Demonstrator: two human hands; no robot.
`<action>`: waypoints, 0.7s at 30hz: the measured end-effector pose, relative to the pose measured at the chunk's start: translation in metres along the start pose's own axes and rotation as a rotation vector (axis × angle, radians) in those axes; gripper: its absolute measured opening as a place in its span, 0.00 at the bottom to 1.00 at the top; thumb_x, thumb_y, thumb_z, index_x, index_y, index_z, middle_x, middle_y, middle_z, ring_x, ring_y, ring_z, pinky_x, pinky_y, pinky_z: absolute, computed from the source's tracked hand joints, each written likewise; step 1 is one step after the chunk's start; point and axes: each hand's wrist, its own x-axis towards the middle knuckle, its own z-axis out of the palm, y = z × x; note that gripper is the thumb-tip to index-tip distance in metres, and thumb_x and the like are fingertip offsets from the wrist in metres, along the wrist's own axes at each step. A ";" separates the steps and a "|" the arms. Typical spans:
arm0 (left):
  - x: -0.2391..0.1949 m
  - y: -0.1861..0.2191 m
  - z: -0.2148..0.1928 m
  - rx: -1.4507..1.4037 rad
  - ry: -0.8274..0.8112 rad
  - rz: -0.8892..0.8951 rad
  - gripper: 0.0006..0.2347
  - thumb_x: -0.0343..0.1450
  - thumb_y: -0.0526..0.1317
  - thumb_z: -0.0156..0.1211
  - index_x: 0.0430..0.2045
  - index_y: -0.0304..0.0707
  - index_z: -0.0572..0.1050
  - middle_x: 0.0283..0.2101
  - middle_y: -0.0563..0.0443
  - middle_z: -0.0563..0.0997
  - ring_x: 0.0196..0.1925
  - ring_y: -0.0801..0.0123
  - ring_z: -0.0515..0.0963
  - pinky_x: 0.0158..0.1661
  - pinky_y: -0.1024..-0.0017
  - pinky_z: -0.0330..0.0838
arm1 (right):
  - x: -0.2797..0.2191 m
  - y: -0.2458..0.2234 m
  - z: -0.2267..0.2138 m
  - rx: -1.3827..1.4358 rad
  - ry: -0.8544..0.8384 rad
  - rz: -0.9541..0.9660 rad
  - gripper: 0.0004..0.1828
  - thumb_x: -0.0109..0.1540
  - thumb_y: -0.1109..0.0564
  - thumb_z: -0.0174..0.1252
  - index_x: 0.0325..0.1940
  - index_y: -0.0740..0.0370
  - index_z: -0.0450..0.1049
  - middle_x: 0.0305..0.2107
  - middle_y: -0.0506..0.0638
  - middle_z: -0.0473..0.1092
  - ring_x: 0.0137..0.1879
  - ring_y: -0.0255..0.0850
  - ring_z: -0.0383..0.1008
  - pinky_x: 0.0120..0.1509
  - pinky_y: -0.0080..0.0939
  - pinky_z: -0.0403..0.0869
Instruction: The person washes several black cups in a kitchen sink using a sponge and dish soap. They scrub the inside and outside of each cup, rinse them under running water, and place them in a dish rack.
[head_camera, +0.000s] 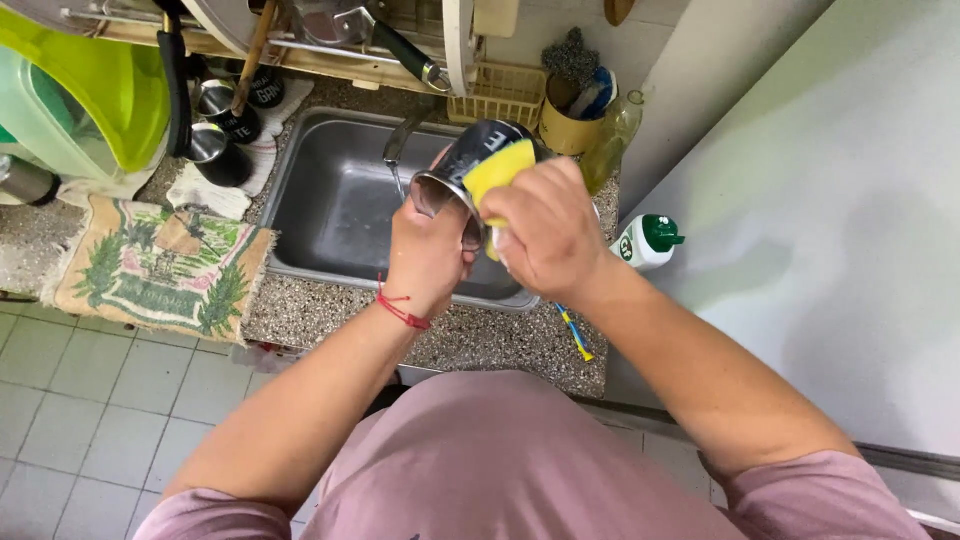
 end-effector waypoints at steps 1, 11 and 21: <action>-0.006 0.008 -0.001 0.072 -0.023 0.116 0.06 0.67 0.33 0.49 0.25 0.28 0.73 0.07 0.44 0.65 0.05 0.68 0.63 0.07 0.73 0.56 | 0.007 0.000 -0.004 0.018 -0.026 0.021 0.16 0.67 0.50 0.39 0.43 0.54 0.73 0.26 0.47 0.59 0.33 0.48 0.67 0.44 0.49 0.68; 0.019 -0.022 -0.032 0.479 -0.175 0.568 0.22 0.67 0.32 0.49 0.59 0.41 0.70 0.63 0.46 0.73 0.60 0.71 0.76 0.58 0.77 0.68 | 0.079 0.018 -0.033 0.375 -0.325 0.316 0.19 0.60 0.65 0.42 0.52 0.67 0.72 0.58 0.61 0.64 0.66 0.51 0.63 0.70 0.48 0.59; 0.014 -0.015 -0.025 0.419 -0.237 0.559 0.28 0.63 0.27 0.44 0.60 0.48 0.72 0.39 0.64 0.78 0.29 0.82 0.66 0.34 0.83 0.64 | 0.042 0.024 -0.020 0.083 -0.363 0.145 0.20 0.64 0.62 0.40 0.53 0.66 0.74 0.52 0.63 0.73 0.58 0.57 0.71 0.66 0.53 0.66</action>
